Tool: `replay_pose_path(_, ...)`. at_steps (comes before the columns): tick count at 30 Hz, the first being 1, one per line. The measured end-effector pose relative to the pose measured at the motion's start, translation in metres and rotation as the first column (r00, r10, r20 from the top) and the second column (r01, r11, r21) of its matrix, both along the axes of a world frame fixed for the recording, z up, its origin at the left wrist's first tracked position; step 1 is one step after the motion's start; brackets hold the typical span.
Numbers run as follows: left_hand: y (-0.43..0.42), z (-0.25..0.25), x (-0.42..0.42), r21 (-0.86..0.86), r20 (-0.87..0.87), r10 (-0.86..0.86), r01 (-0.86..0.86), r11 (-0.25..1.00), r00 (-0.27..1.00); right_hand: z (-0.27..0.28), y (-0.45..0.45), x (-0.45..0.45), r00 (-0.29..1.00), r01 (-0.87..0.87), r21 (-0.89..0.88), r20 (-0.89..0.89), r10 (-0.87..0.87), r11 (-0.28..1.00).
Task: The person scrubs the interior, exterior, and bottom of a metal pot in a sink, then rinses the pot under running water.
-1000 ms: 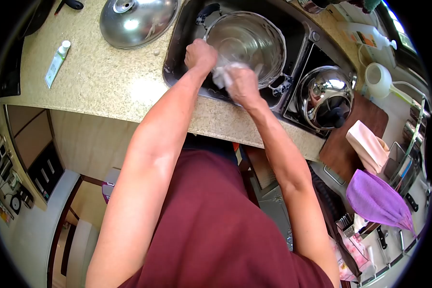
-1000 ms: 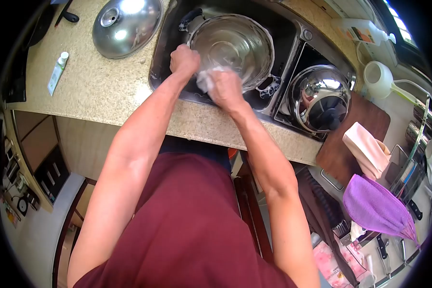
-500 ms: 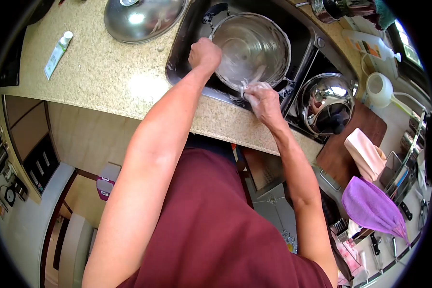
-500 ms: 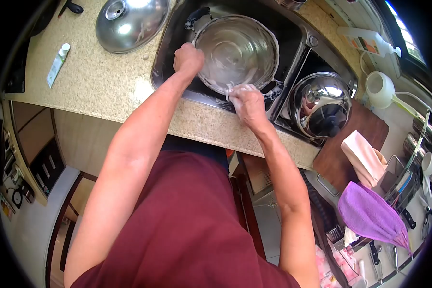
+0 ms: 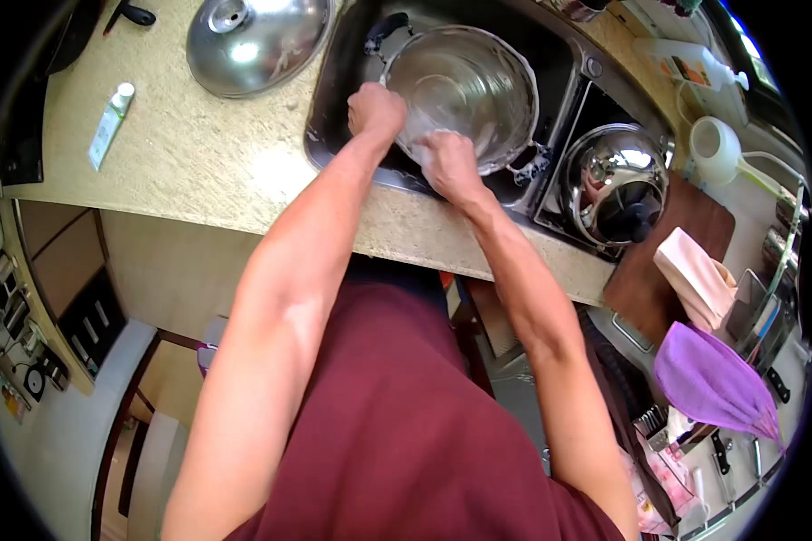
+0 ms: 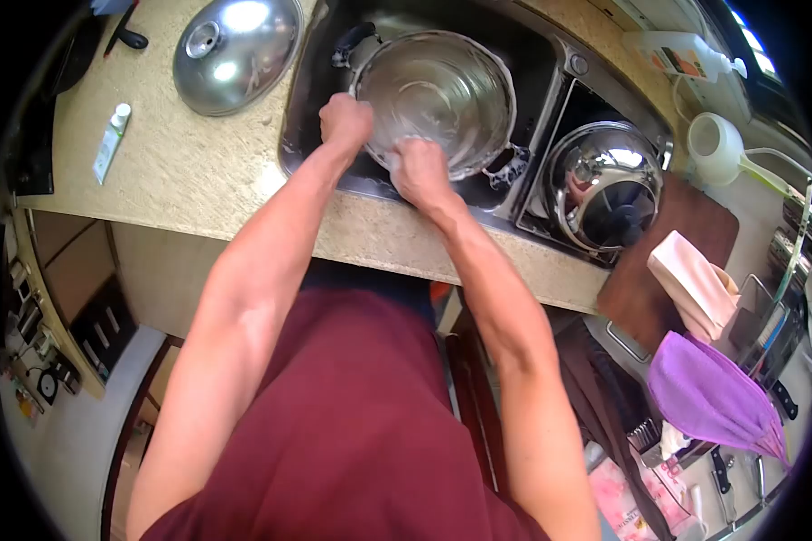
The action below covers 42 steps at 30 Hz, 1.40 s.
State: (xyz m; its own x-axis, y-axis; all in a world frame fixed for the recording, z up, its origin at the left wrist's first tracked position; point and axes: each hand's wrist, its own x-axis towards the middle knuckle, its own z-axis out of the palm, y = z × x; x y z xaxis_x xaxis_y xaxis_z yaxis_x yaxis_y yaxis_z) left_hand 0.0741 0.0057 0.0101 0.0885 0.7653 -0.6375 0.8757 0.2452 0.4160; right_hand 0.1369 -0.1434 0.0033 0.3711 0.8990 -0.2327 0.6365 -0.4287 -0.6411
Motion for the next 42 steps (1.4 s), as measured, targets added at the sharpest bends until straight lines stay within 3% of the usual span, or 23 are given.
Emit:
replay_pose_path(3, 0.005, -0.002, 0.002, 0.052, -0.035, -0.072, 0.074, 0.996, 0.997, 0.022, -0.030, 0.016, 0.992, 0.004, 0.021, -0.125, -0.002, 1.000)
replay_pose_path(5, 0.008, -0.001, 0.002, -0.027, -0.020, -0.083, 0.082, 0.996, 0.996, 0.035, -0.046, 0.020, 0.989, 0.009, 0.003, -0.150, -0.008, 1.000)
replay_pose_path(9, 0.004, 0.000, 0.000, 0.013, -0.027, -0.064, 0.065, 0.998, 0.998, 0.033, -0.050, 0.027, 0.980, 0.005, 0.120, -0.197, 0.019, 0.993)
replay_pose_path(11, 0.004, -0.002, 0.004, 0.002, -0.021, -0.072, 0.072, 0.997, 0.997, 0.025, -0.050, 0.032, 0.996, -0.060, 0.022, -0.059, 0.061, 0.998)
replay_pose_path(13, 0.001, -0.002, 0.007, -0.009, -0.035, -0.018, 0.018, 1.000, 0.999, 0.031, -0.027, 0.010, 0.995, -0.019, 0.016, -0.097, 0.021, 1.000)
replay_pose_path(15, 0.001, -0.005, 0.005, -0.044, -0.033, -0.031, 0.030, 0.999, 0.999, 0.020, -0.003, -0.008, 0.988, 0.057, 0.134, -0.151, -0.036, 0.989)
replay_pose_path(17, 0.006, -0.008, 0.006, -0.058, -0.025, -0.050, 0.048, 0.997, 0.998, 0.021, -0.012, -0.006, 0.995, 0.061, 0.193, -0.093, -0.043, 0.979)
replay_pose_path(19, 0.002, -0.011, 0.004, -0.018, -0.009, -0.051, 0.051, 0.999, 0.999, 0.032, -0.040, 0.017, 0.991, -0.076, 0.050, 0.113, 0.070, 0.996)
replay_pose_path(23, -0.013, -0.016, 0.000, -0.022, -0.013, 0.008, -0.008, 1.000, 1.000, 0.018, -0.025, 0.005, 0.995, -0.092, 0.114, 0.054, 0.086, 0.989)
replay_pose_path(24, -0.020, -0.019, -0.006, -0.016, 0.019, 0.014, -0.014, 1.000, 1.000, 0.015, -0.012, -0.006, 0.999, -0.002, 0.237, -0.038, 0.012, 0.972)
replay_pose_path(25, -0.016, -0.024, -0.010, 0.005, 0.053, 0.021, -0.021, 1.000, 0.998, 0.010, -0.006, -0.008, 0.999, -0.046, 0.205, 0.002, 0.047, 0.978)
replay_pose_path(26, -0.014, -0.032, -0.016, -0.063, 0.089, 0.053, -0.048, 0.997, 0.995, 0.014, -0.006, -0.006, 0.997, -0.075, 0.177, 0.048, 0.068, 0.981)
replay_pose_path(29, 0.002, 0.019, -0.028, -0.244, 0.199, 0.168, -0.117, 0.963, 0.966, 0.029, -0.028, 0.008, 0.986, -0.124, 0.119, 0.124, 0.109, 0.985)
replay_pose_path(31, 0.022, 0.022, -0.037, -0.183, 0.294, 0.065, -0.010, 0.983, 0.954, 0.033, -0.039, 0.015, 0.980, -0.141, 0.096, 0.154, 0.125, 0.985)
replay_pose_path(34, 0.030, -0.007, -0.035, 0.244, 0.454, -0.044, -0.076, 0.967, 0.890, 0.030, -0.048, 0.037, 0.923, -0.288, 0.081, 0.288, 0.255, 0.954)
replay_pose_path(36, 0.041, 0.006, -0.022, 0.347, 0.502, -0.150, -0.040, 0.937, 0.852, 0.031, -0.055, 0.049, 0.924, -0.317, 0.067, 0.249, 0.292, 0.946)
replay_pose_path(37, 0.043, 0.023, -0.021, 0.069, 0.464, -0.065, 0.037, 0.997, 0.884, 0.032, -0.057, 0.050, 0.921, -0.350, 0.066, 0.205, 0.331, 0.934)
replay_pose_path(40, 0.045, -0.005, -0.025, 0.187, 0.437, -0.180, 0.106, 0.977, 0.881, 0.031, -0.049, 0.035, 0.962, -0.259, 0.071, 0.103, 0.251, 0.963)
replay_pose_path(41, 0.038, -0.017, -0.021, 0.267, 0.428, -0.116, -0.003, 0.964, 0.896, 0.024, -0.045, 0.021, 0.983, -0.179, 0.050, 0.045, 0.177, 0.983)
replay_pose_path(42, 0.030, -0.022, -0.018, 0.338, 0.425, -0.051, -0.106, 0.935, 0.904, 0.014, -0.030, -0.004, 0.993, -0.090, 0.165, 0.089, 0.076, 0.982)
